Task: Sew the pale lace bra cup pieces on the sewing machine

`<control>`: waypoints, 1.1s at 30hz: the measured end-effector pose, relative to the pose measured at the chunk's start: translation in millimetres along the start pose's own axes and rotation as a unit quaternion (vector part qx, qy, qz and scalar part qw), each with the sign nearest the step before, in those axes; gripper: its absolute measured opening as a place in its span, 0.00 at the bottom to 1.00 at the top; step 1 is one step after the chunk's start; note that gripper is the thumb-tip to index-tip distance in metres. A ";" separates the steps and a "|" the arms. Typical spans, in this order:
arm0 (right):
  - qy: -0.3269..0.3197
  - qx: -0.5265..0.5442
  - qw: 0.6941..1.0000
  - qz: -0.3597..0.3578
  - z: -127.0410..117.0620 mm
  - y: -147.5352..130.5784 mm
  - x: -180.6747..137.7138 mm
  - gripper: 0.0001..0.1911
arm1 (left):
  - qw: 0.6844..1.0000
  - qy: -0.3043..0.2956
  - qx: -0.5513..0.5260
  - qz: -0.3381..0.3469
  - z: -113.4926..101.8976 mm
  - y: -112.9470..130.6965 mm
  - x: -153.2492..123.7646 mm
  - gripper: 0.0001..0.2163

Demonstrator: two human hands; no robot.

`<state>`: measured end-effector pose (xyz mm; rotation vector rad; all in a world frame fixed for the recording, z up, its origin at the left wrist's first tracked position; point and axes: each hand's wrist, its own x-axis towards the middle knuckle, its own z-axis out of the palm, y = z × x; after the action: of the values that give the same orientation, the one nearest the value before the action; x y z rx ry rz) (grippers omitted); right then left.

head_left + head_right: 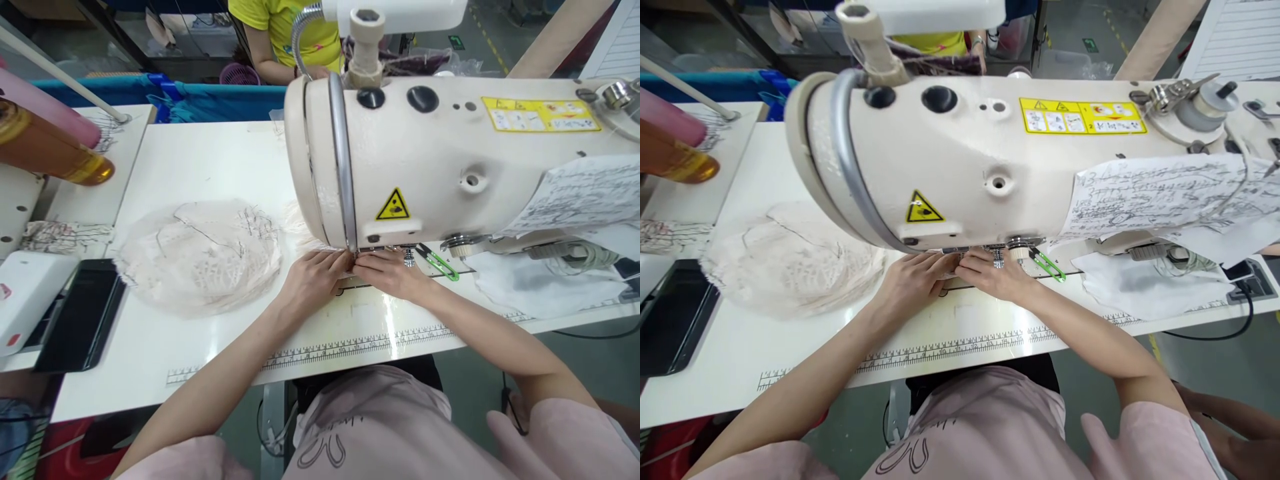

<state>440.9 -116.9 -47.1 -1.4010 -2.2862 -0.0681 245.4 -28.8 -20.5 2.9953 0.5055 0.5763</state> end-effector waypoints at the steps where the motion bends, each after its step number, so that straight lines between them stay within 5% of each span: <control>1: 0.001 -0.001 1.000 -0.005 0.2 0.7 0.2 0.13 | 1.000 -0.002 0.002 -0.002 -0.2 0.4 0.4 0.17; 13: 0.004 -0.016 1.000 0.010 -4.1 1.2 0.0 0.13 | 0.999 -0.011 0.007 -0.031 2.2 6.8 1.9 0.15; 21: 0.053 -0.170 0.984 0.023 -20.1 -4.4 -2.3 0.12 | 0.999 -0.013 0.010 -0.040 4.0 14.3 4.4 0.15; 28: 0.017 -0.120 0.992 0.026 -26.8 3.4 -0.3 0.14 | 0.999 -0.016 0.028 -0.038 3.5 20.2 5.8 0.15; 33: 0.073 -0.092 0.992 0.050 -19.2 9.3 -6.9 0.14 | 0.998 -0.010 0.054 -0.034 4.4 21.9 5.5 0.15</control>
<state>458.3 -123.4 -34.5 -1.5469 -2.1306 -0.3450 258.5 -47.7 -20.3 3.0666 0.6551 0.5307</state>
